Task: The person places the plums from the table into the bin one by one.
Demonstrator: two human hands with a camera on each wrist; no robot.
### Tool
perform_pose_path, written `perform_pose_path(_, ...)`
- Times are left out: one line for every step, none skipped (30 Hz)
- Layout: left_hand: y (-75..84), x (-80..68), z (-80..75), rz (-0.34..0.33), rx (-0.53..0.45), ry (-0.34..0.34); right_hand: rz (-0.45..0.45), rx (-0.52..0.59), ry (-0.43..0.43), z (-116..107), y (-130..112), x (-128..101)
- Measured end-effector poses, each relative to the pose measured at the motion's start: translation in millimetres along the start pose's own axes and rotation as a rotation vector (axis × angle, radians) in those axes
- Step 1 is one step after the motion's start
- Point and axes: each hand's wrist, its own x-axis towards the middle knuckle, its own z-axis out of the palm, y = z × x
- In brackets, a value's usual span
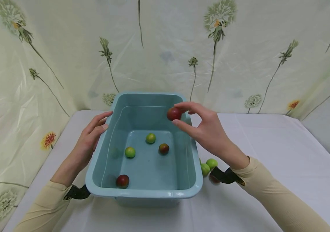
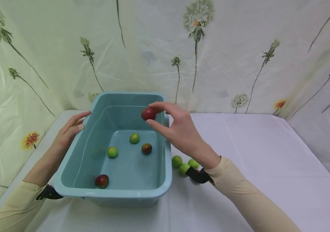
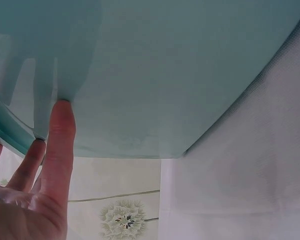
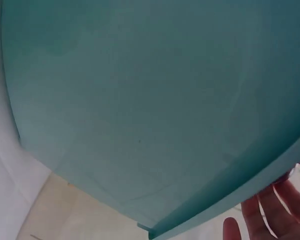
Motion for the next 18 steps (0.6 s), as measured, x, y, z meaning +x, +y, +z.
perform_pose_path(0.0, 0.1, 0.0, -0.001, -0.001, -0.001, -0.009, 0.000, -0.005, 1.5, 0.2, 0.8)
perform_pose_path(0.0, 0.2, -0.1, -0.001, -0.002, -0.001, -0.020, 0.000, -0.010, 3.0, 0.1, 1.7)
perform_pose_path(0.1, 0.2, -0.1, -0.002, -0.002, -0.001, -0.030, 0.001, -0.018, 4.5, -0.1, 2.6)
perform_pose_path(0.2, 0.2, -0.1, -0.001, -0.001, 0.000, -0.039, 0.001, -0.027, 6.1, -0.4, 3.6)
perform_pose_path(0.4, 0.0, 0.0, -0.001, 0.001, 0.000, -0.047, 0.001, -0.038, 7.9, -0.7, 4.7)
perform_pose_path(0.4, -0.1, -0.1, -0.002, 0.002, 0.001, -0.056, 0.002, -0.050, 9.6, -0.8, 5.9)
perform_pose_path(0.5, -0.1, -0.1, -0.002, 0.003, 0.002, -0.064, 0.003, -0.063, 11.3, -0.8, 7.1)
perform_pose_path(0.5, -0.1, -0.2, -0.002, 0.005, 0.002, -0.070, 0.005, -0.077, 13.0, -1.0, 8.3)
perform_pose_path(0.6, -0.2, -0.1, -0.001, 0.007, 0.002, -0.074, 0.005, -0.093, 14.8, -1.2, 9.5)
perform_pose_path(0.6, -0.1, -0.1, -0.002, 0.006, 0.001, -0.078, 0.004, -0.111, 16.4, -1.3, 10.7)
perform_pose_path(0.6, 0.0, -0.2, -0.002, 0.005, 0.000, -0.077, 0.002, -0.131, 17.9, -1.5, 11.7)
perform_pose_path(0.6, 0.0, -0.2, -0.002, 0.004, -0.001, -0.077, 0.002, -0.151, 19.4, -1.7, 12.6)
perform_pose_path(0.6, -0.1, -0.2, -0.001, 0.004, -0.001, -0.072, 0.004, -0.170, 20.8, -2.3, 13.7)
perform_pose_path(0.6, -0.1, -0.4, -0.002, -0.001, -0.001, -0.068, 0.002, -0.190, 22.1, -2.7, 14.7)
perform_pose_path(0.5, -0.2, -0.7, -0.004, -0.008, -0.001, -0.064, 0.002, -0.208, 23.5, -3.2, 15.7)
perform_pose_path(0.4, -0.2, -1.0, -0.004, -0.014, -0.002, -0.055, -0.003, -0.228, 24.7, -3.7, 16.5)
perform_pose_path(0.4, -0.3, -1.1, -0.004, -0.020, -0.004, -0.041, -0.007, -0.246, 25.8, -4.3, 17.3)
perform_pose_path(0.3, -0.3, -1.4, -0.005, -0.027, -0.006, -0.026, -0.010, -0.264, 26.6, -4.8, 17.9)
